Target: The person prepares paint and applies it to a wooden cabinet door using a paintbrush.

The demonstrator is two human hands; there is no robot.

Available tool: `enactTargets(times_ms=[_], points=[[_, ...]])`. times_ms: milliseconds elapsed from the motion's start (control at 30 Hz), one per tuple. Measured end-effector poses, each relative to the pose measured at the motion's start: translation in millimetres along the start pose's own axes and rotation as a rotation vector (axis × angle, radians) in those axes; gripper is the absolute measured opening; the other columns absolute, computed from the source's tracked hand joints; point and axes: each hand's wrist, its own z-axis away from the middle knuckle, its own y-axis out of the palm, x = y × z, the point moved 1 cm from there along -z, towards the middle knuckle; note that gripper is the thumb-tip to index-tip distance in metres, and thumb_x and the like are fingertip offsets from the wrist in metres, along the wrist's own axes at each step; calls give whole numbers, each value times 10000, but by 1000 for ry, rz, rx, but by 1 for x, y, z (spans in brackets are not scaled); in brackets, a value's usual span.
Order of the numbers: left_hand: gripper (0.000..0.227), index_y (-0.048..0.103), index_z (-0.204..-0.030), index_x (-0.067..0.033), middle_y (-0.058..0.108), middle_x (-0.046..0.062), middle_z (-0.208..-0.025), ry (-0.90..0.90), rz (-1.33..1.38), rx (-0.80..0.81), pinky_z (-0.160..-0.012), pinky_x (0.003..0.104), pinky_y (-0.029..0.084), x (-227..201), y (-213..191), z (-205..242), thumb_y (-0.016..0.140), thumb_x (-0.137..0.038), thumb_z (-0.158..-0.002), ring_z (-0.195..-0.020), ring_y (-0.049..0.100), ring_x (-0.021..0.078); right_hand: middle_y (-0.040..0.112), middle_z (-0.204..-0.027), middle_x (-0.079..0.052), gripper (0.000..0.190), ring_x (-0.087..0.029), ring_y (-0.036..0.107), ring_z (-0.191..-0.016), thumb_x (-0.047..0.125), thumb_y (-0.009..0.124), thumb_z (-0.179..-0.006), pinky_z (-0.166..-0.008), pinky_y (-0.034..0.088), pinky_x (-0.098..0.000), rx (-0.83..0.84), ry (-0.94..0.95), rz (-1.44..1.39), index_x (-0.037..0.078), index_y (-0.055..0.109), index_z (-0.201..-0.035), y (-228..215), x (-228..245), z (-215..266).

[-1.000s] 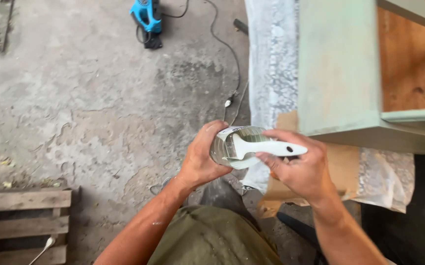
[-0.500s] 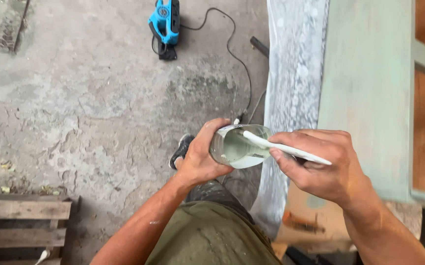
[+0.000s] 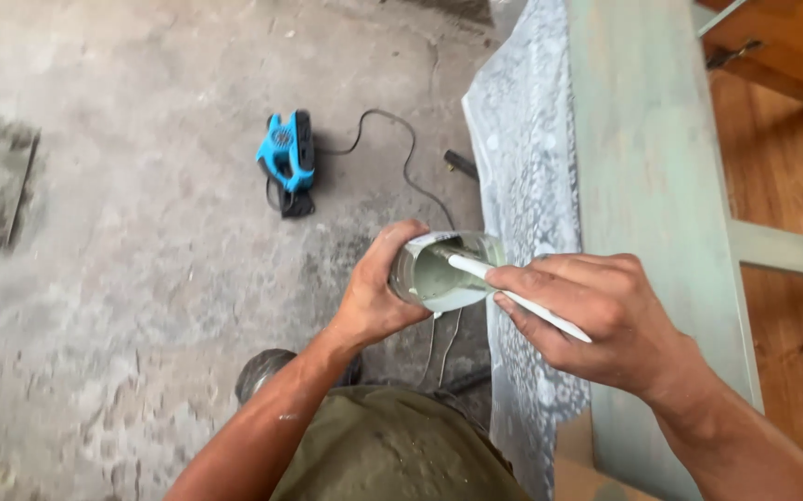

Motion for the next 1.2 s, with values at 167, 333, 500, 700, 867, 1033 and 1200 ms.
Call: enactTargets(times_ms=[167, 333, 500, 700, 867, 1033, 1200], points=[[755, 498, -1330, -72, 501, 159, -1340, 25, 41, 97, -1064, 440, 461, 28, -22, -53, 907, -178, -704, -1308, 508, 324, 673, -783, -20, 145, -199, 588, -592, 112, 730, -924, -475, 390, -331, 28, 130, 78, 111, 738, -1069, 30, -37, -33], [798, 474, -1365, -76, 491, 169, -1360, 81, 126, 223, -1077, 445, 449, 63, -51, -111, 906, -174, -701, -1297, 513, 333, 733, -832, -26, 208, -156, 636, -594, 77, 760, -868, -437, 431, -295, -4, 295, 60, 104, 752, -1074, 47, -55, -74], [879, 478, -1368, -67, 525, 159, -1356, 48, 168, 389, -1088, 402, 422, 87, -83, -163, 857, -75, -575, -1287, 524, 320, 588, -687, -11, 124, -153, 476, -518, 34, 716, -915, -478, 369, -300, -95, 469, 59, 65, 723, -1035, 35, -49, -129], [860, 505, -1345, -139, 590, 96, -1278, -84, 211, 535, -961, 356, 478, 91, -86, -204, 909, -168, -587, -1170, 596, 252, 739, -794, -75, 186, -149, 660, -602, 43, 783, -903, -444, 479, -247, -135, 477, 284, 43, 763, -1088, 45, -60, -140], [892, 503, -1359, -175, 563, 77, -1255, -179, 233, 584, -957, 339, 489, 92, -71, -215, 911, -185, -566, -1154, 592, 233, 717, -756, -65, 162, -158, 661, -597, 71, 788, -922, -475, 503, -279, -133, 492, 442, 28, 758, -1075, 40, -50, -142], [890, 507, -1364, -166, 563, 82, -1305, -174, 215, 597, -977, 362, 494, 97, -57, -218, 934, -191, -583, -1204, 583, 247, 768, -819, -73, 171, -151, 693, -598, 73, 773, -896, -460, 542, -245, -178, 585, 383, 33, 756, -1062, 28, -46, -135], [917, 568, -1350, -137, 620, 159, -1270, -153, 288, 581, -1072, 513, 445, 96, -42, -217, 963, -195, -525, -1239, 599, 388, 722, -709, -81, 197, -295, 713, -597, 171, 652, -914, -511, 560, -385, -297, 790, 175, 160, 783, -1061, 25, -64, -134]])
